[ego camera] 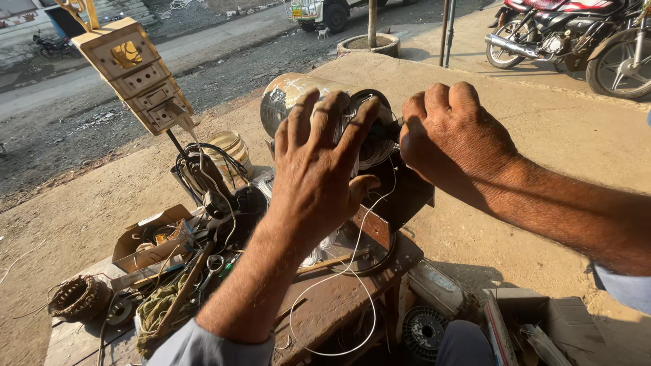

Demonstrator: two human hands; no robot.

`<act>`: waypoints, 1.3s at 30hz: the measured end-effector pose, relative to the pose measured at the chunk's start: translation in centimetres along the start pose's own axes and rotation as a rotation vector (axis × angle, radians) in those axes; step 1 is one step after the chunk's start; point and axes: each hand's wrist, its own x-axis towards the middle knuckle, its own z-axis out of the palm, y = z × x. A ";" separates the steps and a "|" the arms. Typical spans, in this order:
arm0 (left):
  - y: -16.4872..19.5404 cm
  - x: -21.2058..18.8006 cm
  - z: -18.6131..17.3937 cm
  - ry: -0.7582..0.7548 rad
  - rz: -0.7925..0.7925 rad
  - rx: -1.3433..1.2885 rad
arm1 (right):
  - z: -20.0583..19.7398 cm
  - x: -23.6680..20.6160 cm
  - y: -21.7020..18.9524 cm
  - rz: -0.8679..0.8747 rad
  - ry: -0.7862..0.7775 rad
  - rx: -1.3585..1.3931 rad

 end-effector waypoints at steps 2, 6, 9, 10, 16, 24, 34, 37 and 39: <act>-1.2 2.7 1.3 -0.193 -0.080 -0.064 | 0.1 0.1 0.1 -0.019 0.017 -0.109; -1.6 4.2 3.4 -0.286 -0.128 -0.028 | 0.6 0.1 0.2 -0.062 0.081 -0.132; -1.5 4.1 4.0 -0.315 -0.167 -0.002 | 0.7 -0.4 0.5 -0.129 0.073 -0.183; -1.5 4.0 3.9 -0.317 -0.172 -0.008 | 0.7 -0.6 0.5 -0.136 0.067 -0.173; -1.8 3.9 3.6 -0.296 -0.180 -0.054 | 0.6 -0.5 0.5 -0.082 0.091 -0.121; -1.4 3.9 4.3 -0.230 -0.204 -0.075 | 1.7 -0.3 0.5 -0.077 0.075 -0.022; -1.3 3.7 3.8 -0.255 -0.197 -0.098 | 0.9 0.8 0.6 0.044 0.060 0.003; -1.4 3.9 4.0 -0.241 -0.207 -0.087 | 0.1 0.0 0.6 0.002 0.026 -0.004; -1.5 3.8 4.2 -0.226 -0.193 -0.088 | -0.8 -1.7 1.2 -0.043 -0.024 -0.029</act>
